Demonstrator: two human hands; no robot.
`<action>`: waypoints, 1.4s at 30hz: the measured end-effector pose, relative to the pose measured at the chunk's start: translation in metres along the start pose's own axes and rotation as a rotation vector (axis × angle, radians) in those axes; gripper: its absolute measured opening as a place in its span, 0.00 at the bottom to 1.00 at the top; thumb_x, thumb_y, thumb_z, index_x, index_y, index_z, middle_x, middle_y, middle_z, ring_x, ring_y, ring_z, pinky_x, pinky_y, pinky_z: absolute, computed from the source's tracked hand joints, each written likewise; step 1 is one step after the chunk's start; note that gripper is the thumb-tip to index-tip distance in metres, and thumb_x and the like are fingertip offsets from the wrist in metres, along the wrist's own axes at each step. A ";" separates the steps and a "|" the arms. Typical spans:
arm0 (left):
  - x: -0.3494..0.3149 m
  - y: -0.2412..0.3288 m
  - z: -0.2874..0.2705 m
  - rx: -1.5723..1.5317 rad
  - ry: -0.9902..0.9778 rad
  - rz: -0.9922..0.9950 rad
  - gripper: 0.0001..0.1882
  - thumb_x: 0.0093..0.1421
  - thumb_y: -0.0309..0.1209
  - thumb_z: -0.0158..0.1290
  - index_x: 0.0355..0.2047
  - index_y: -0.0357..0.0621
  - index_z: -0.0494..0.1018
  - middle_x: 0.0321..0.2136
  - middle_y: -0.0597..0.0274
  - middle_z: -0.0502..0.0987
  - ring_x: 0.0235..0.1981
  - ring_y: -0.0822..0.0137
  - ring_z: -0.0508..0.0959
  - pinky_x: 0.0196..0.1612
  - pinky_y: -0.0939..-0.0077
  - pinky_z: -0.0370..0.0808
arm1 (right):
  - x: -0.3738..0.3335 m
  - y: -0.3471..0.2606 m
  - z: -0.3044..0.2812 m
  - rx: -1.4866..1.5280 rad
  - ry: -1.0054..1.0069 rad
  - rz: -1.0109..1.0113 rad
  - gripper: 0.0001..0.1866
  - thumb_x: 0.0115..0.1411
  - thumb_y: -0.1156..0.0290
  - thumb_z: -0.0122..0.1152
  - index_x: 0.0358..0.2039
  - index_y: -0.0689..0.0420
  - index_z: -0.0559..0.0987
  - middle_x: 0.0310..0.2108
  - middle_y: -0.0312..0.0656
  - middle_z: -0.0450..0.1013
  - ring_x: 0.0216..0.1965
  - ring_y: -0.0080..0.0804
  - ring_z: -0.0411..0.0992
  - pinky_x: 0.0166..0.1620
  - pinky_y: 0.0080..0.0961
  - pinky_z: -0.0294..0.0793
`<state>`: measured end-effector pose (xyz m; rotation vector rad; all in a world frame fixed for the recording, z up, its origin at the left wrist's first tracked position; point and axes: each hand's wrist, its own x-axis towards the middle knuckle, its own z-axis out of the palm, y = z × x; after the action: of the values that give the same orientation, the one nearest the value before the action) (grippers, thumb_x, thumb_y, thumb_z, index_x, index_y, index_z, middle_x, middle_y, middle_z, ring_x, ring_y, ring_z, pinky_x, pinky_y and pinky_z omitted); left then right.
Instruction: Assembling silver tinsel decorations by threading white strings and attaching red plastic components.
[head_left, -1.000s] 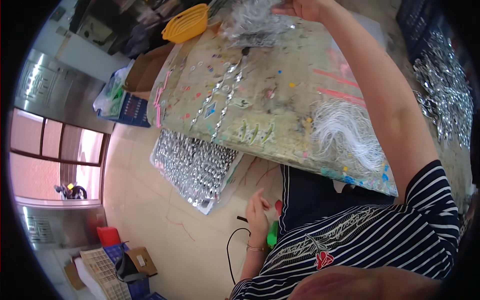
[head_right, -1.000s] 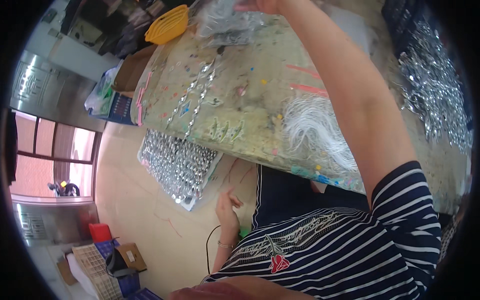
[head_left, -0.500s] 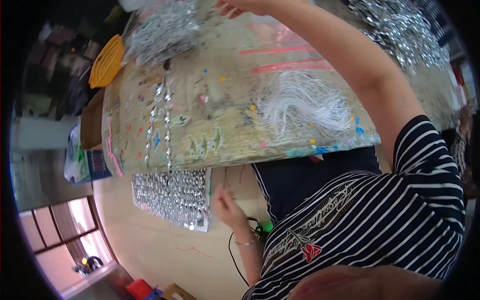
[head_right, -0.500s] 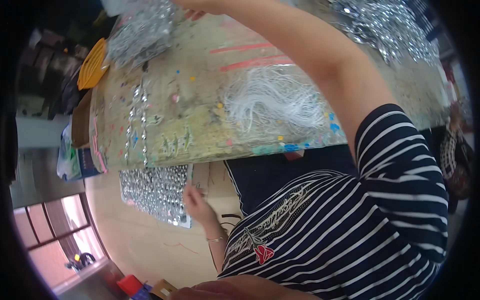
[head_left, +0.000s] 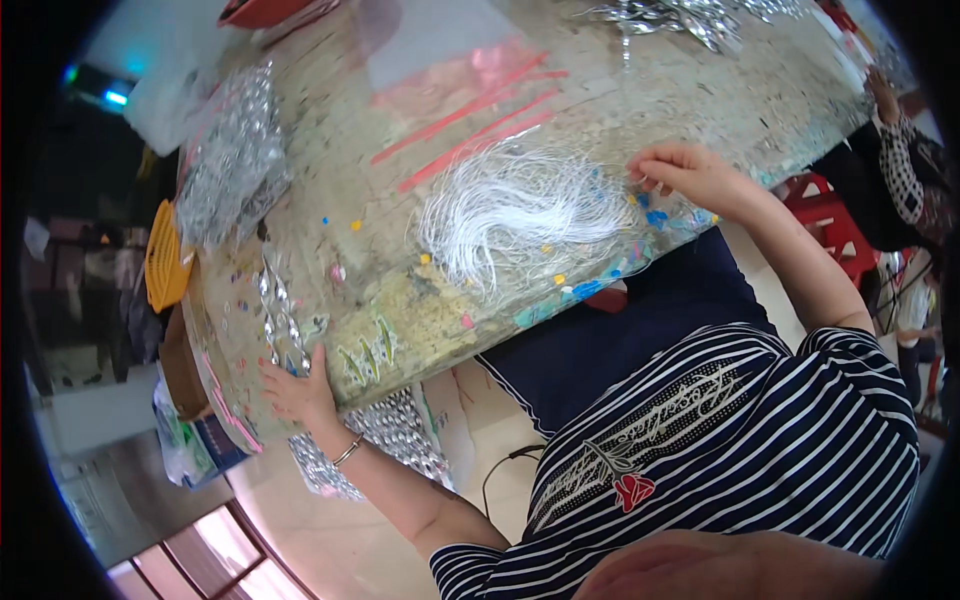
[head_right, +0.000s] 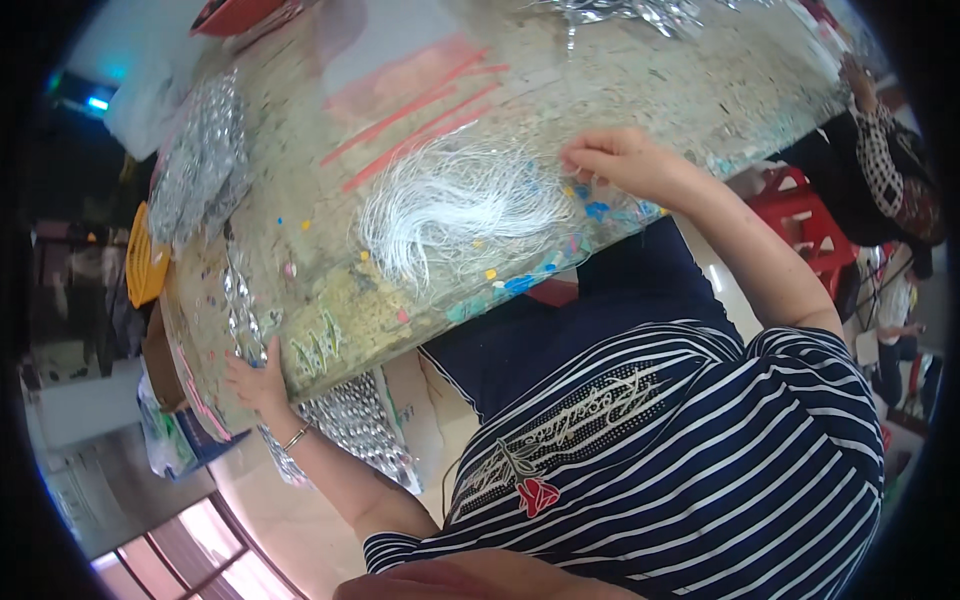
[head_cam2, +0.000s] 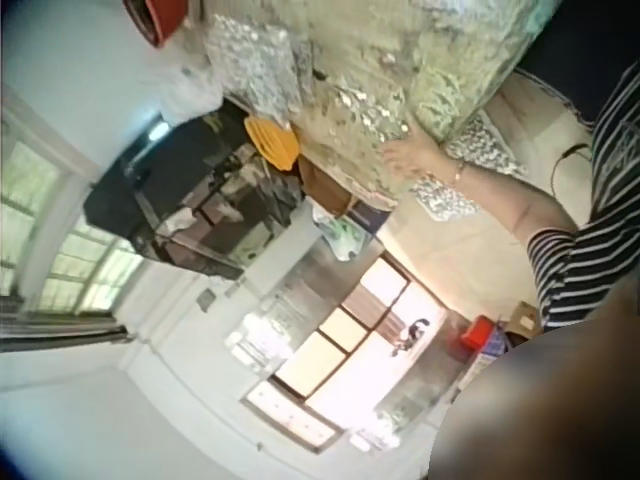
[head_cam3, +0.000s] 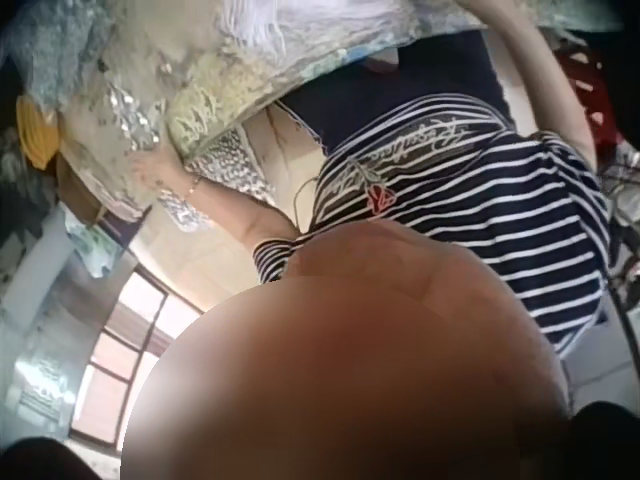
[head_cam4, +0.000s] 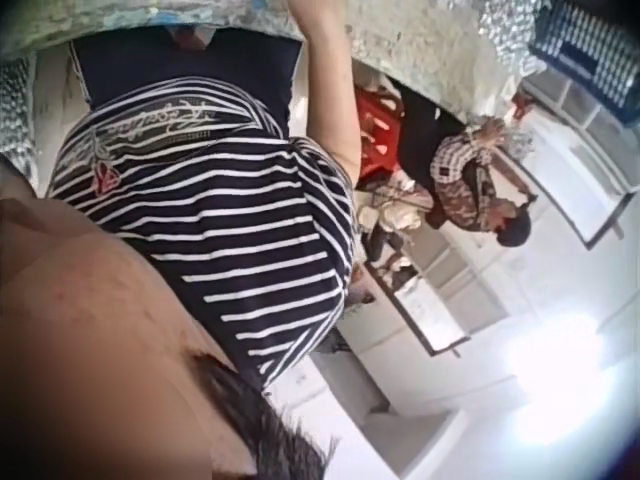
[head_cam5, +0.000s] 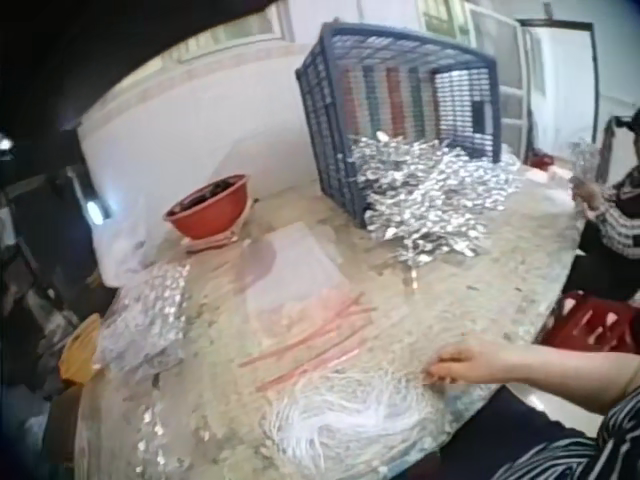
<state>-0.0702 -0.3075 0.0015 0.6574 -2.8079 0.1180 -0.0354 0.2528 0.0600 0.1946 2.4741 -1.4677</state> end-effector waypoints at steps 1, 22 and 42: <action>0.001 0.002 0.008 0.000 -0.014 -0.012 0.48 0.52 0.53 0.61 0.63 0.32 0.57 0.59 0.32 0.61 0.59 0.37 0.62 0.58 0.45 0.60 | -0.008 0.003 0.001 0.048 -0.013 0.045 0.13 0.66 0.66 0.51 0.45 0.59 0.78 0.39 0.35 0.76 0.38 0.21 0.72 0.41 0.19 0.72; -0.067 0.056 -0.013 -0.357 0.040 0.327 0.21 0.56 0.26 0.55 0.51 0.33 0.71 0.40 0.40 0.76 0.41 0.43 0.74 0.45 0.54 0.68 | 0.105 0.072 -0.112 -0.364 0.539 -0.258 0.21 0.58 0.64 0.58 0.50 0.62 0.75 0.48 0.57 0.73 0.50 0.53 0.71 0.53 0.39 0.70; -0.202 0.140 -0.068 -0.529 0.282 0.333 0.15 0.58 0.20 0.53 0.46 0.34 0.75 0.44 0.47 0.75 0.46 0.51 0.73 0.50 0.62 0.69 | 0.179 0.090 -0.236 -0.874 0.695 0.095 0.31 0.48 0.60 0.65 0.51 0.60 0.68 0.50 0.51 0.69 0.53 0.50 0.68 0.52 0.44 0.71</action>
<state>0.0578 -0.0871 0.0104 0.0439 -2.4848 -0.4237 -0.2205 0.5005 0.0406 0.7086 3.3048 -0.1606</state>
